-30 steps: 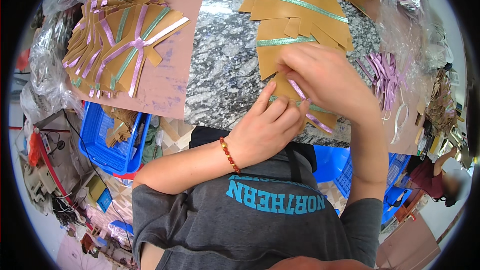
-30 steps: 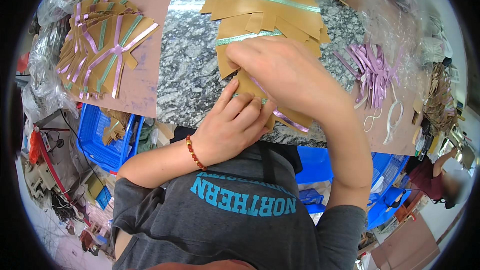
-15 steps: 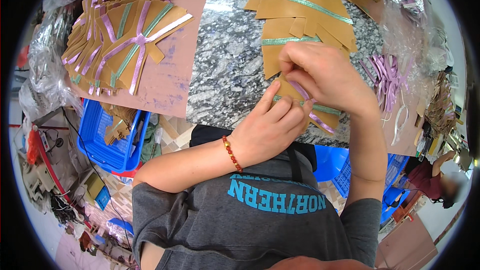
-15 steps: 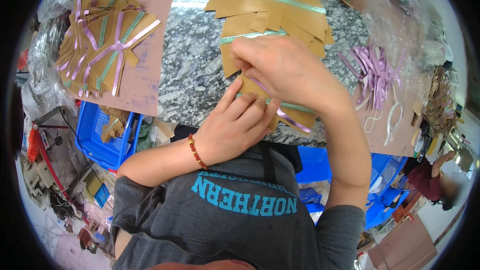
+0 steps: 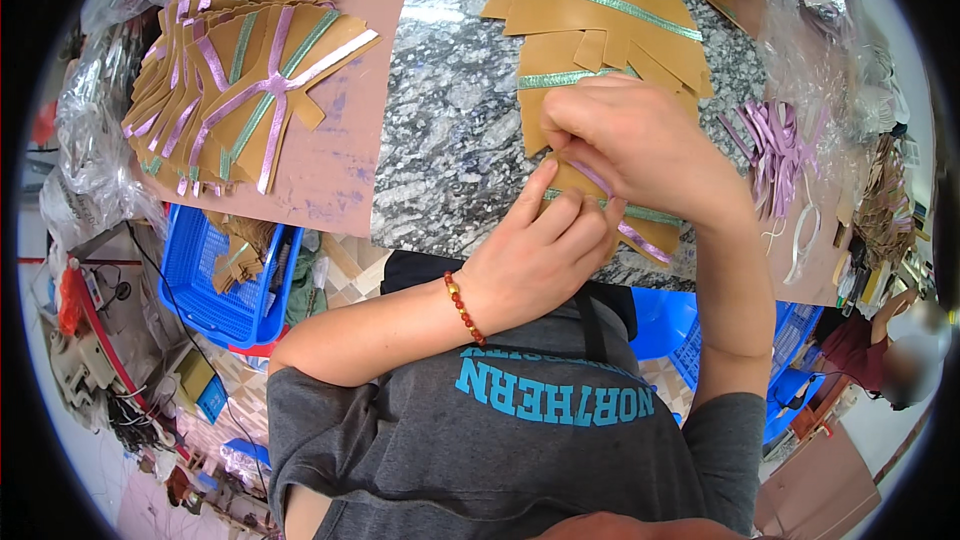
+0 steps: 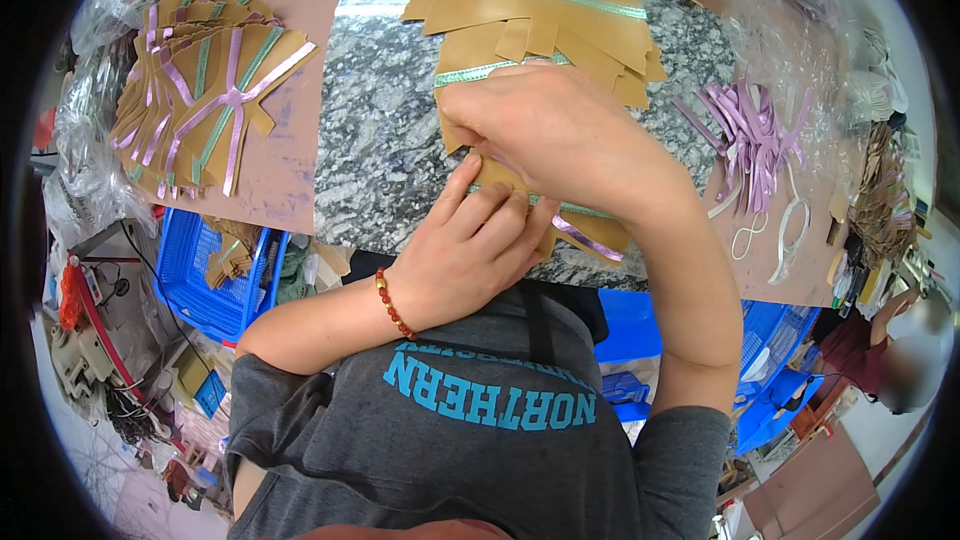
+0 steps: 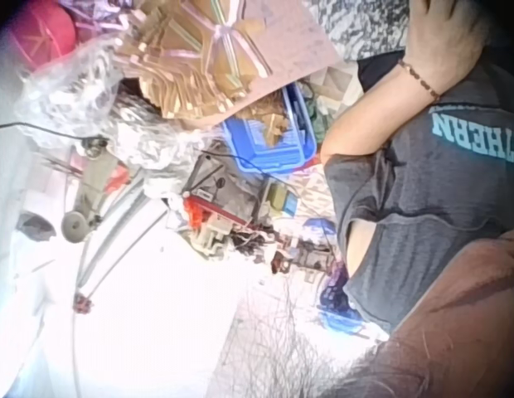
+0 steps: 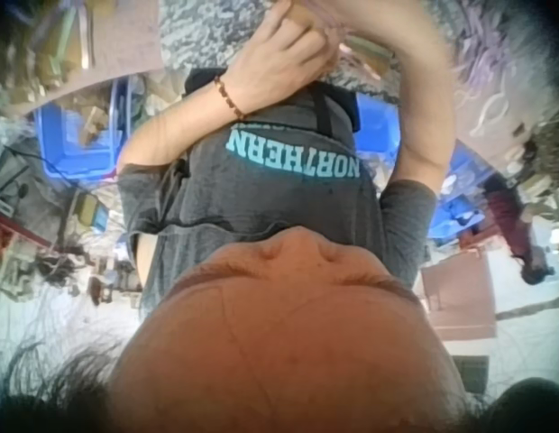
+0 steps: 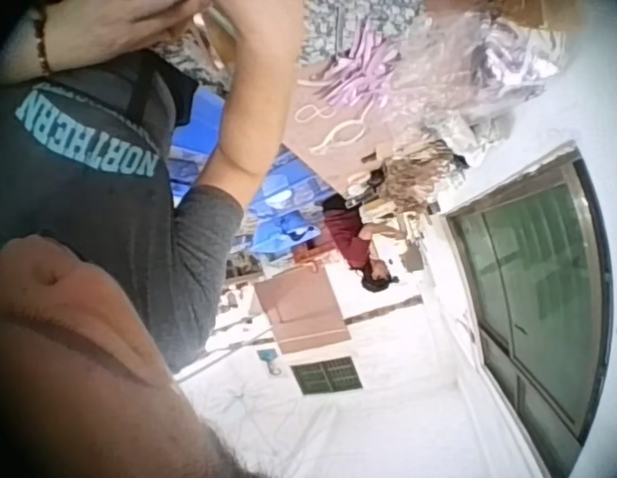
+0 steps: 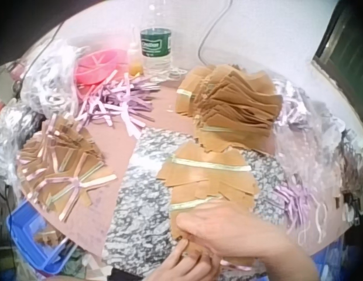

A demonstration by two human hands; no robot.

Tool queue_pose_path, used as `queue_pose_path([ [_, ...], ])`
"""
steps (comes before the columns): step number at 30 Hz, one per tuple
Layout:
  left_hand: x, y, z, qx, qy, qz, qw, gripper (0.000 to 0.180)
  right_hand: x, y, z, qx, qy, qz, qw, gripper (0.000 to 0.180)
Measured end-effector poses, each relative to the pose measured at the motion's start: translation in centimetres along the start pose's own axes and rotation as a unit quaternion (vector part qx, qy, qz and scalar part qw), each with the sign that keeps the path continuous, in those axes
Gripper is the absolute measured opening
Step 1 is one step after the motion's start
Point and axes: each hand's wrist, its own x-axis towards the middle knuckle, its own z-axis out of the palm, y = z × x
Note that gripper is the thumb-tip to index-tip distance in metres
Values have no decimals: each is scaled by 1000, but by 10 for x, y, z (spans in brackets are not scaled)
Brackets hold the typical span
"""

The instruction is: Assembling decorative shoe components by applying adhesive strips to paper-based parts.

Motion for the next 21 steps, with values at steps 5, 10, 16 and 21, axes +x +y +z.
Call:
queue_pose_path([
  [5, 0, 0, -2, 7, -2, -2, 1000, 55, 0, 2, 2, -39, -4, 1, 999, 18],
  [10, -1, 0, -2, 2, -9, -3, 1000, 57, -1, 1, 4, -50, 10, -7, 999, 18],
  [16, 3, -2, -4, -29, -7, 0, 1000, 59, -19, -4, 2, -97, 119, 49, 987, 14],
  [21, 10, -7, -21, -104, -35, -30, 993, 57, -91, -28, -15, -17, 169, 193, 966, 20],
])
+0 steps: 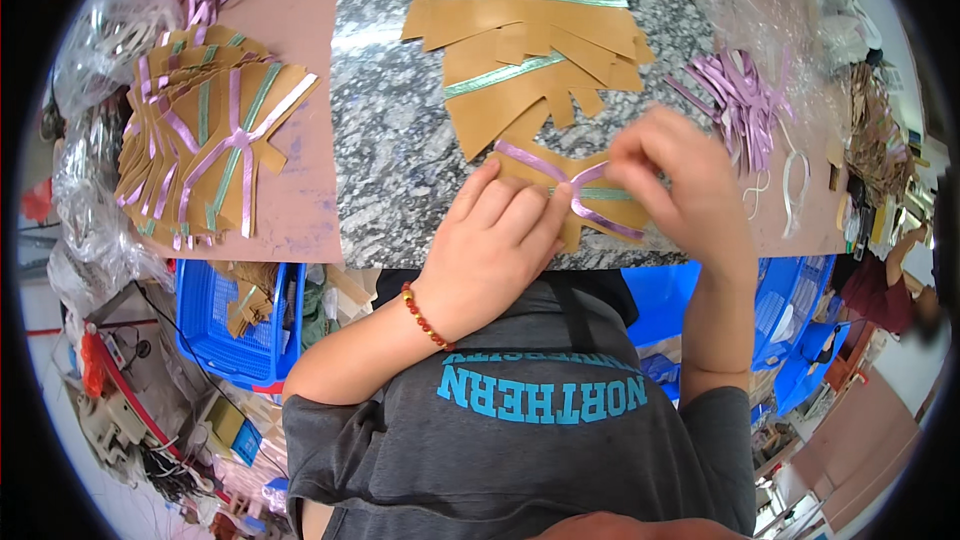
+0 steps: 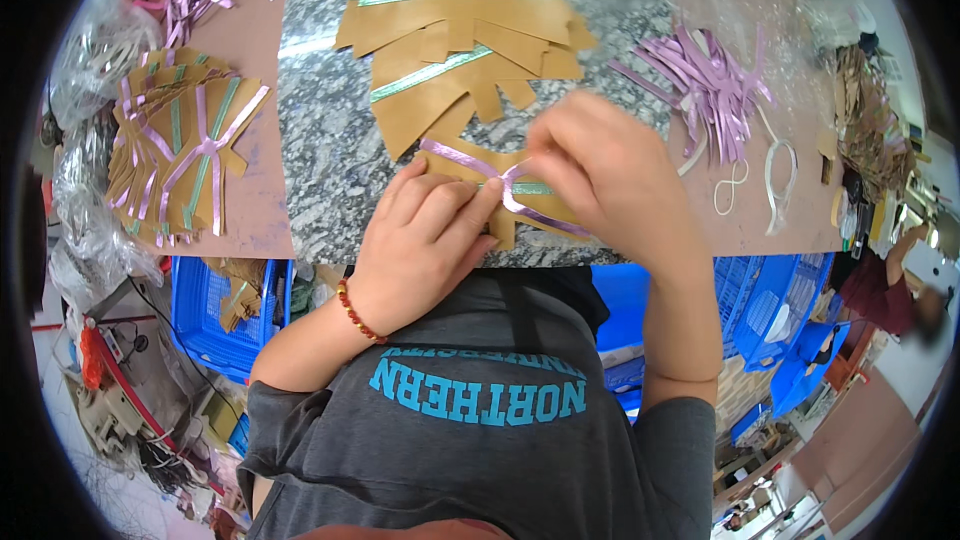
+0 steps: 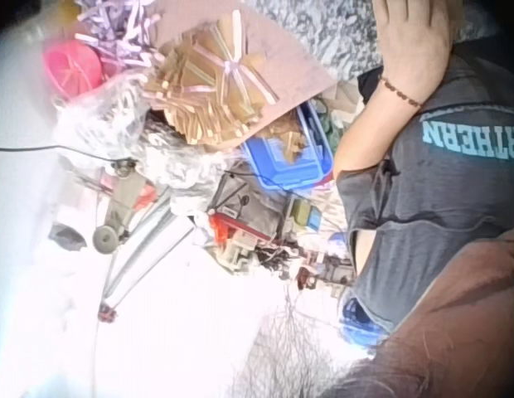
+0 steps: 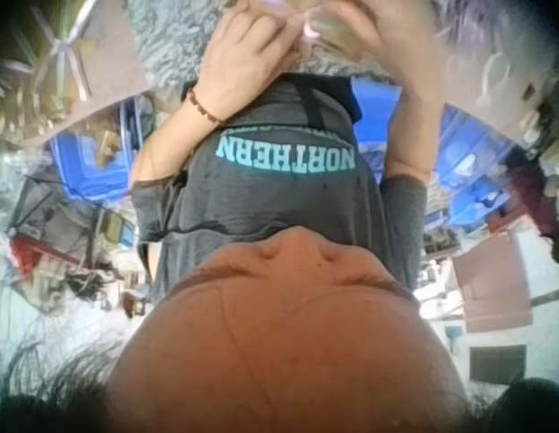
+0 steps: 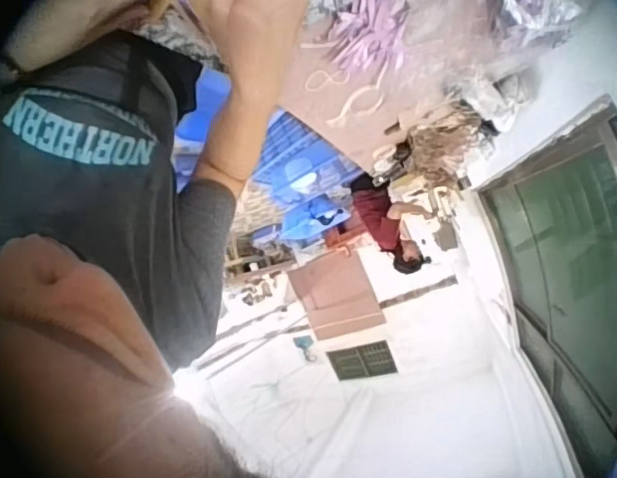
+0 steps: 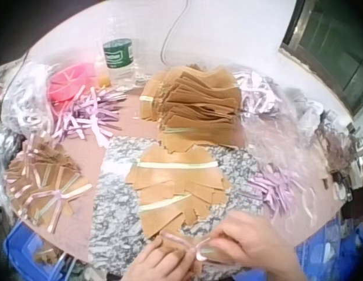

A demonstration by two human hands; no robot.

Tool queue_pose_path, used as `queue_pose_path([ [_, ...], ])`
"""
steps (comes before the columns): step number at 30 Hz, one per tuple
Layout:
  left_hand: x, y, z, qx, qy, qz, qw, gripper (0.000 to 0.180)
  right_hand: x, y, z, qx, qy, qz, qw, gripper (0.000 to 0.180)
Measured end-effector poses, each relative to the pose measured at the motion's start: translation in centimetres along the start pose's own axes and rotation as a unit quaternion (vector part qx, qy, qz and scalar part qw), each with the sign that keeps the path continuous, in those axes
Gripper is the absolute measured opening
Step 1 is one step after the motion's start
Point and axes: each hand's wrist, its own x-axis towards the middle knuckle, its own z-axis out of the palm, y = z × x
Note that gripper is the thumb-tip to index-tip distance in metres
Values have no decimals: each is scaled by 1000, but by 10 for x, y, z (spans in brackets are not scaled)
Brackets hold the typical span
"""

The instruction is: Assembling decorative shoe components by applying adhesive strips to paper-based parts.

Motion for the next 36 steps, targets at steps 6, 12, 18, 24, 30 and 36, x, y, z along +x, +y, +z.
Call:
queue_pose_path([
  [6, 5, -3, 6, -51, 0, 53, 997, 50, -61, 1, 23, -3, -6, 109, 994, 25],
  [12, 7, 1, 3, -22, -25, 62, 998, 49, -66, -2, 20, -34, -6, 52, 998, 22],
  [18, 29, 3, -1, -45, -44, 50, 997, 49, -62, -12, 17, 334, 15, 188, 924, 12],
  [24, 31, 2, -5, -35, -52, 48, 997, 50, -55, 0, 4, 418, -9, 195, 887, 18],
  [30, 21, -4, 3, -5, -28, 91, 995, 47, -82, 16, 11, 288, -21, 237, 928, 13],
  [36, 14, -4, 1, 7, -28, 105, 994, 44, -82, 8, 16, 220, 21, 256, 941, 10],
])
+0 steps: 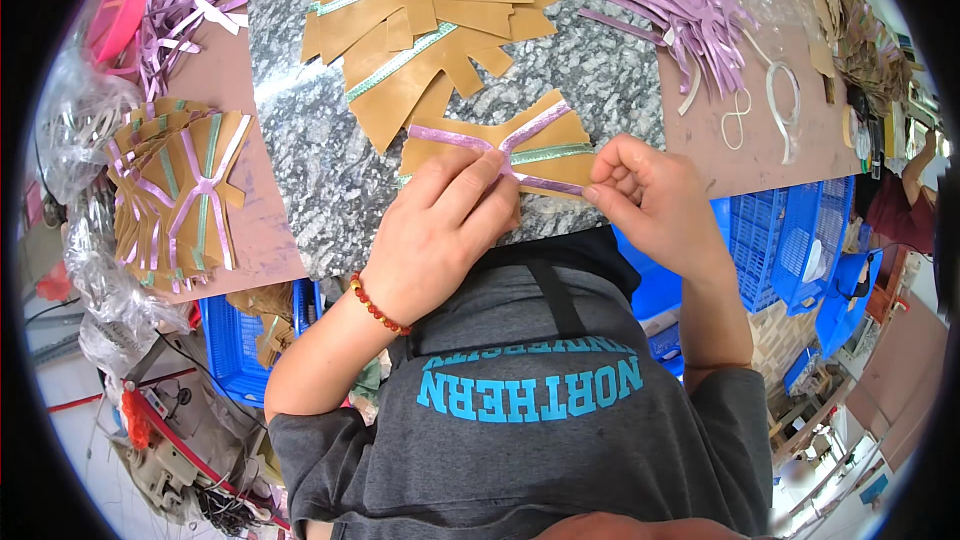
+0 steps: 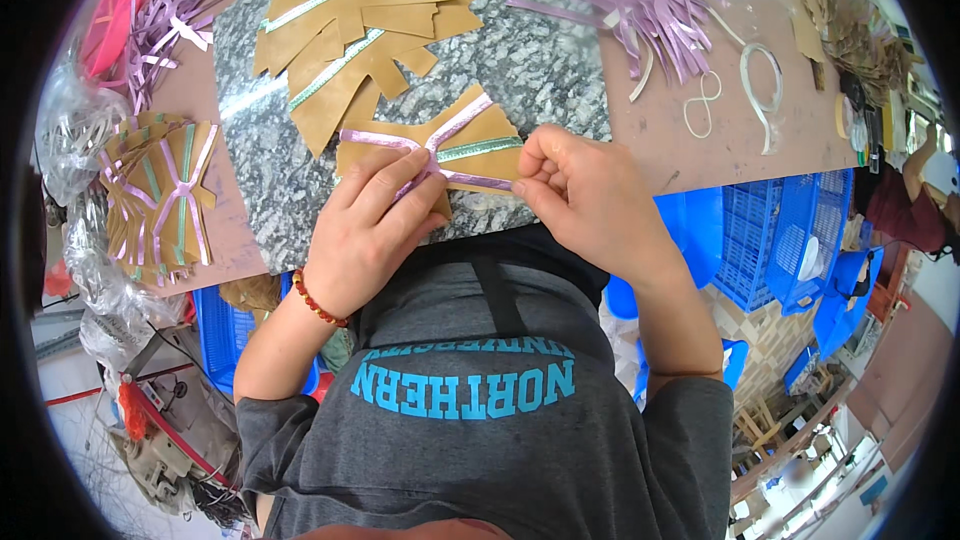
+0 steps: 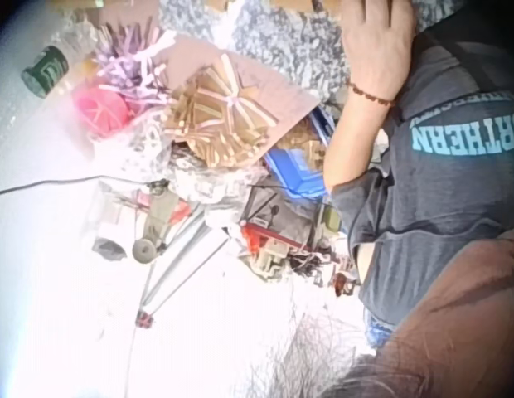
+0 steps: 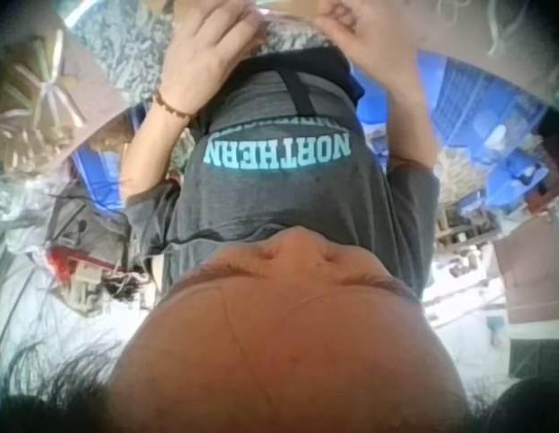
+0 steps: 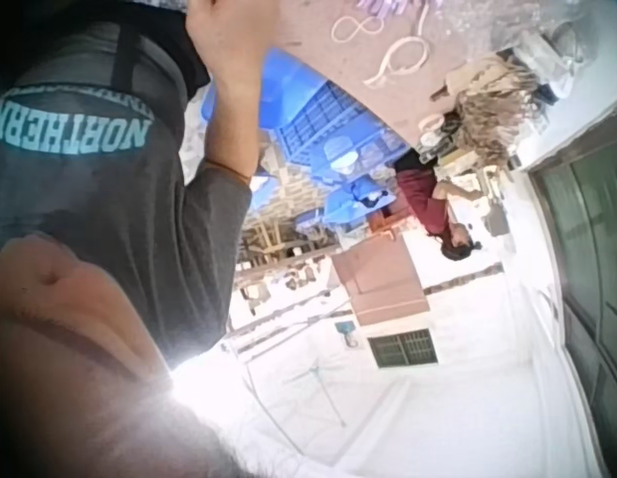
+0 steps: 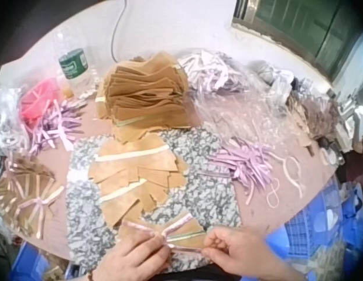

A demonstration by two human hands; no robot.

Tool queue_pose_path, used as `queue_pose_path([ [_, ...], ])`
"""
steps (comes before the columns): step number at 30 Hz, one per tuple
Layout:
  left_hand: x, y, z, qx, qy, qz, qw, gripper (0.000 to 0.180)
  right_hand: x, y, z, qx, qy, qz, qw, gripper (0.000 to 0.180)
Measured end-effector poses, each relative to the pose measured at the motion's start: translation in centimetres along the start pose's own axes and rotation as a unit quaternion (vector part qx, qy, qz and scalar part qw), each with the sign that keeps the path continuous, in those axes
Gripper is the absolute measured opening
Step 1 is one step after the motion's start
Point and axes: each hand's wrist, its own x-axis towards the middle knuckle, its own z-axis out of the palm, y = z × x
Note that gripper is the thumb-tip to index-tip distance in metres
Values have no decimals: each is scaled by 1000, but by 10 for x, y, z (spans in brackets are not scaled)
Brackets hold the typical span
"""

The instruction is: Assembling decorative shoe components by applying adhesive strips to paper-based parts.

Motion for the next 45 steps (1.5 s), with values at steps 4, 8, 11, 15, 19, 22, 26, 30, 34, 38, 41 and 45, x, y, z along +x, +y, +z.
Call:
queue_pose_path([
  [4, -3, 2, 1, 19, -15, 0, 1000, 43, 3, -2, -1, -15, -12, 15, 1000, 12],
  [8, -4, 3, 2, 29, -19, -1, 999, 43, 7, 2, 1, -63, -9, -5, 998, 16],
  [11, -6, -2, -6, -41, 1, -7, 999, 38, 8, -6, -7, -151, -19, 7, 988, 18],
  [15, -27, -7, -21, -92, 123, -98, 983, 29, 3, -9, -7, -229, 44, -51, 971, 16],
  [19, -40, -9, -31, -102, 186, -217, 953, 19, 10, -20, 12, -153, 40, -91, 983, 10],
  [22, -44, -14, -34, -126, 192, -245, 942, 19, 25, -28, 31, -149, 16, -260, 954, 10],
  [26, -43, -13, -34, -225, 176, -272, 919, 22, 39, -36, 57, -175, -34, -327, 928, 8],
  [30, -35, -18, -44, -194, 91, -247, 945, 29, 44, -44, 71, -222, -74, -334, 913, 12],
  [34, -28, -29, -46, -120, 41, -220, 967, 40, 49, -45, 76, -228, -89, -321, 915, 19],
  [38, -28, -36, -46, -122, 17, -214, 969, 41, 48, -45, 75, -223, -103, -317, 916, 21],
  [41, -29, -37, -46, -123, 28, -198, 972, 42, 50, -40, 70, -232, -123, -344, 902, 21],
  [45, -29, -36, -46, -132, 32, -200, 970, 43, 49, -38, 66, -190, -139, -328, 915, 20],
])
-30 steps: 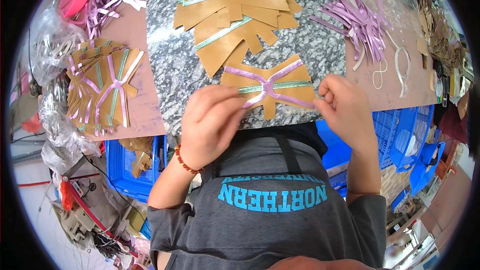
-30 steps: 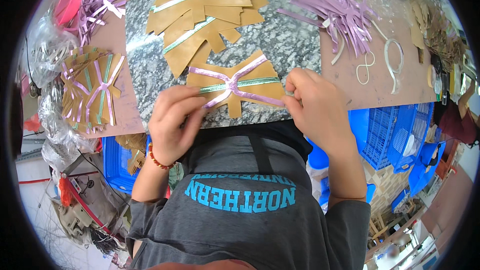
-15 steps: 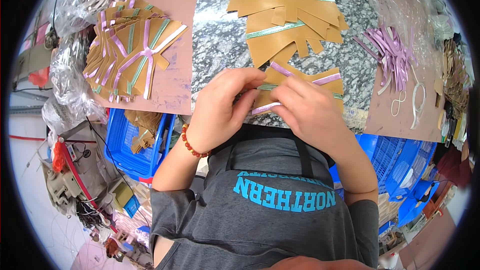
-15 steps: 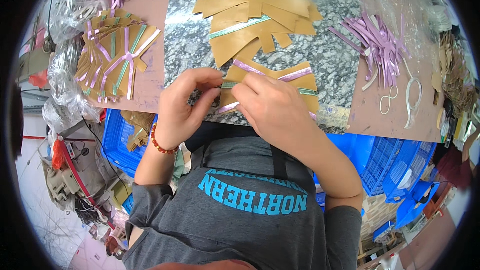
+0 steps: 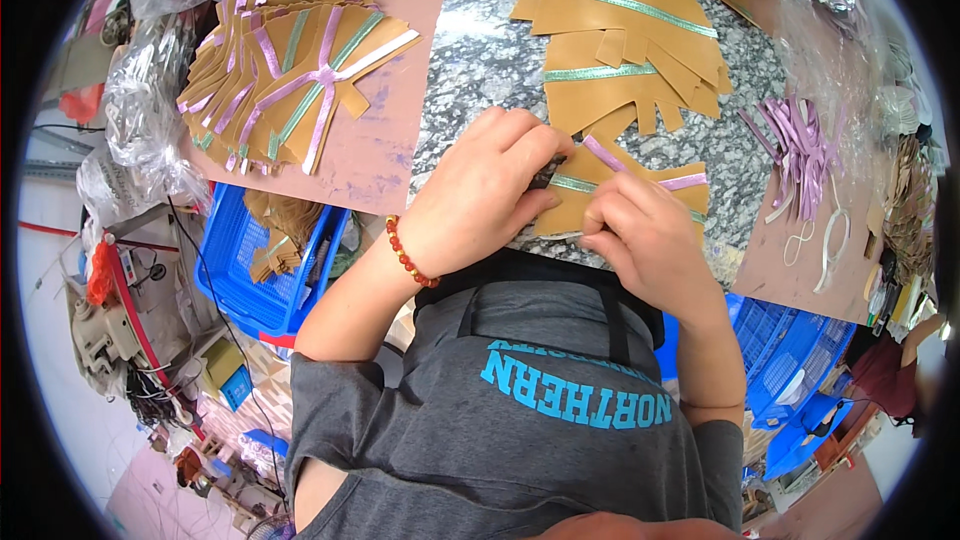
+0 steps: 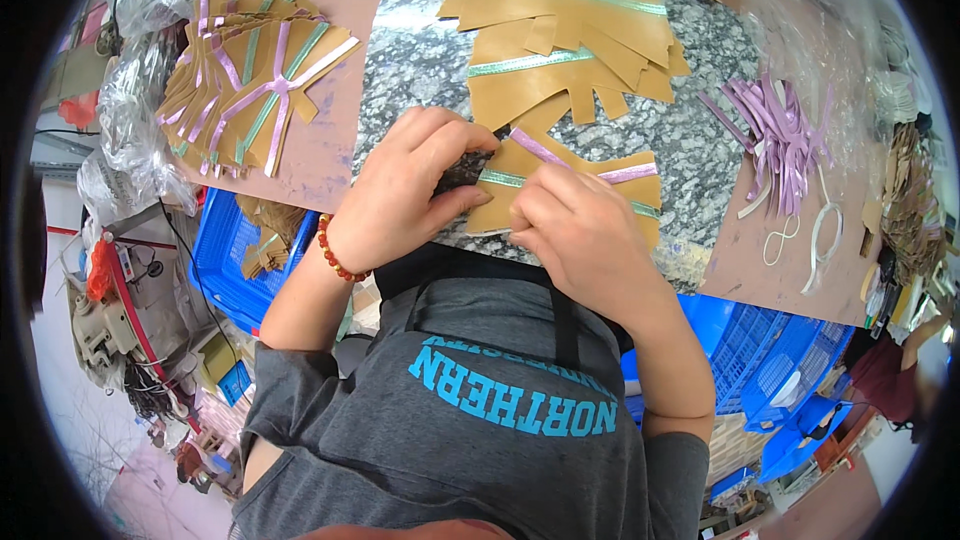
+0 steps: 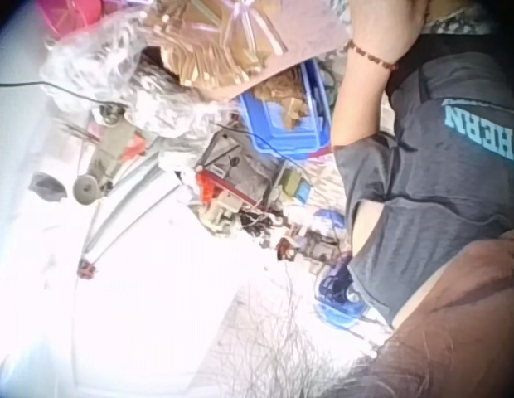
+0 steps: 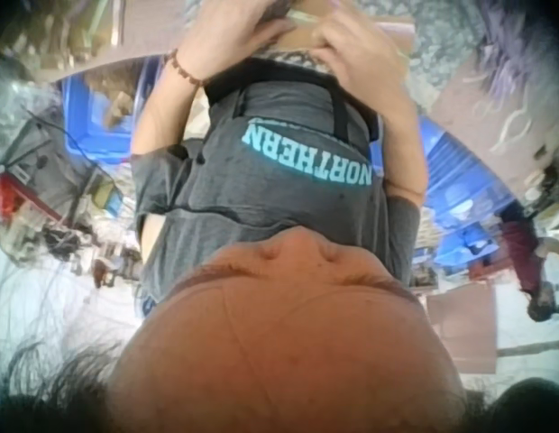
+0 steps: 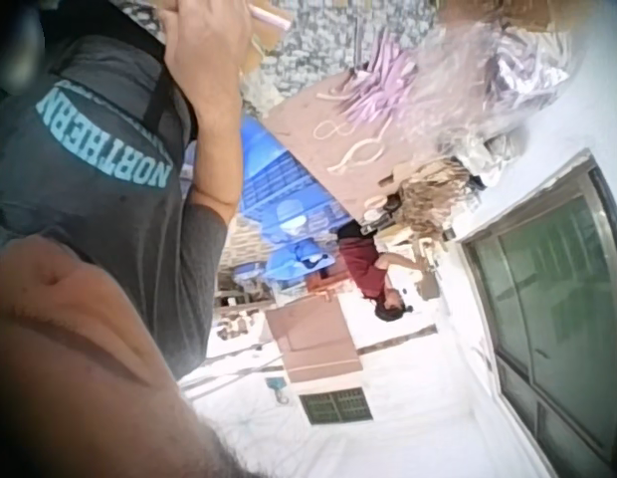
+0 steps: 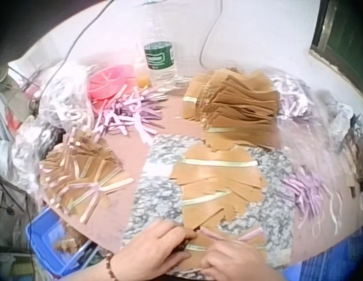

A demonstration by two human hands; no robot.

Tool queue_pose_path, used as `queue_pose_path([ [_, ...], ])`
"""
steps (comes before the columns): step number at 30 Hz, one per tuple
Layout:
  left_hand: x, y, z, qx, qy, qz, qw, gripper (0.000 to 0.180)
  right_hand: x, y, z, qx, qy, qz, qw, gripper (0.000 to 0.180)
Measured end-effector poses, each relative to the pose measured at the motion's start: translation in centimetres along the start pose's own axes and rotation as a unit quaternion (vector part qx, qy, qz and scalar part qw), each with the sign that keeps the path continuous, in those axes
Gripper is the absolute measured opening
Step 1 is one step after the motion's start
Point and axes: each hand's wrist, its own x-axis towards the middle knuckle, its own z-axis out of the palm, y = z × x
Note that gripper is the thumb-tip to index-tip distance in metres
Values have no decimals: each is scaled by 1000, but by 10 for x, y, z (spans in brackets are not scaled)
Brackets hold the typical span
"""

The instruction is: Assembling decorative shoe components by applying adhesive strips to paper-based parts.

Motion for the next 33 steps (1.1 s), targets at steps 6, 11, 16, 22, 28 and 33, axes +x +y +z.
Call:
queue_pose_path([
  [6, -3, -7, 3, -14, 8, 0, 1000, 43, 6, -3, 8, -27, 38, 29, 998, 19],
  [11, -2, -6, 3, -23, 15, -2, 1000, 43, 4, 2, -3, 49, -6, 39, 998, 18],
  [16, -2, -7, 3, -17, 13, -5, 1000, 43, 10, -7, 2, 13, 1, 69, 998, 18],
  [22, -5, -7, 3, -12, 19, -4, 1000, 43, 11, -9, 6, -21, 10, 79, 997, 19],
  [28, -3, -4, 5, -11, 20, 1, 1000, 39, 10, -13, 13, -35, 49, 108, 992, 19],
  [33, -20, 11, 23, -14, 90, 42, 995, 23, -5, 1, -2, 41, 187, 153, 969, 13],
])
